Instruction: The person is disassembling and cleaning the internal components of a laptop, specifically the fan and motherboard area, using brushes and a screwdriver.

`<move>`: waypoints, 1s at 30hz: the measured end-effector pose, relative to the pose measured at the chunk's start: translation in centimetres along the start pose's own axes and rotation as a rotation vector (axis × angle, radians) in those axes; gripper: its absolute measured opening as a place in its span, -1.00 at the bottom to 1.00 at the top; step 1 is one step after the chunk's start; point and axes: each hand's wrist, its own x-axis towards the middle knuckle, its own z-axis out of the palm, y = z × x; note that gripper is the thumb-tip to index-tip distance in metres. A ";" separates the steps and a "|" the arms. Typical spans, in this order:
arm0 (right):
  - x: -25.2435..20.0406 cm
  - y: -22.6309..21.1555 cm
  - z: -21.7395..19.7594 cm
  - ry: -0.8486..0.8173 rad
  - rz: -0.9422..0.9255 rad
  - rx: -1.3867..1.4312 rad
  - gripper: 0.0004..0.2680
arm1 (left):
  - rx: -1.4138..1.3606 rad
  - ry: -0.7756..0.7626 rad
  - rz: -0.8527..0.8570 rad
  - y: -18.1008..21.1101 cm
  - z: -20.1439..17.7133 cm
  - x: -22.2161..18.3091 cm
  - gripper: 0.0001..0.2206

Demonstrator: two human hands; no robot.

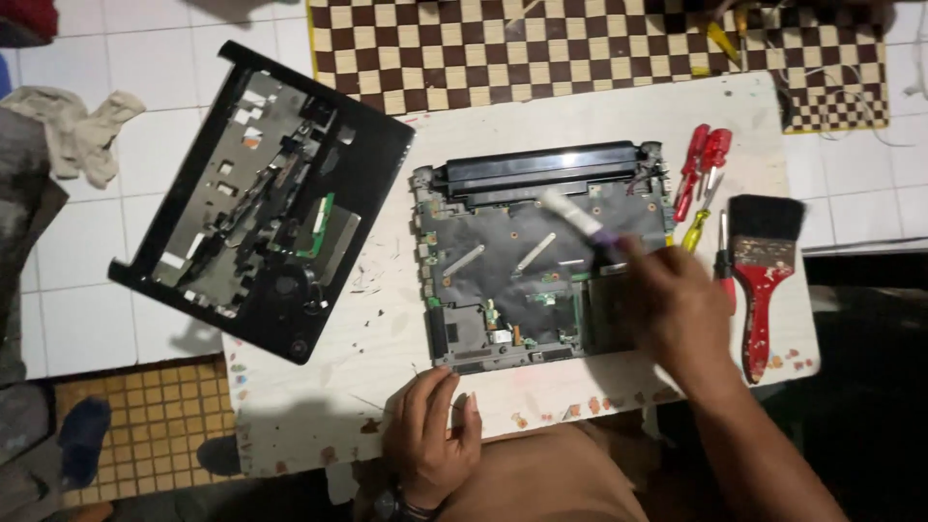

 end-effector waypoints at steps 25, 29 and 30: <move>-4.2 2.7 -2.8 -0.141 0.166 0.101 -0.43 | 0.069 -0.035 0.034 0.6 -0.2 0.1 -0.79; -5.7 0.5 -3.4 -0.315 0.043 0.160 -0.46 | 0.067 -0.046 -0.010 0.1 0.3 -0.6 -0.77; -6.0 -0.4 -3.8 -0.405 -0.051 0.169 -0.45 | 0.068 -0.052 -0.021 0.1 0.4 -0.8 -0.77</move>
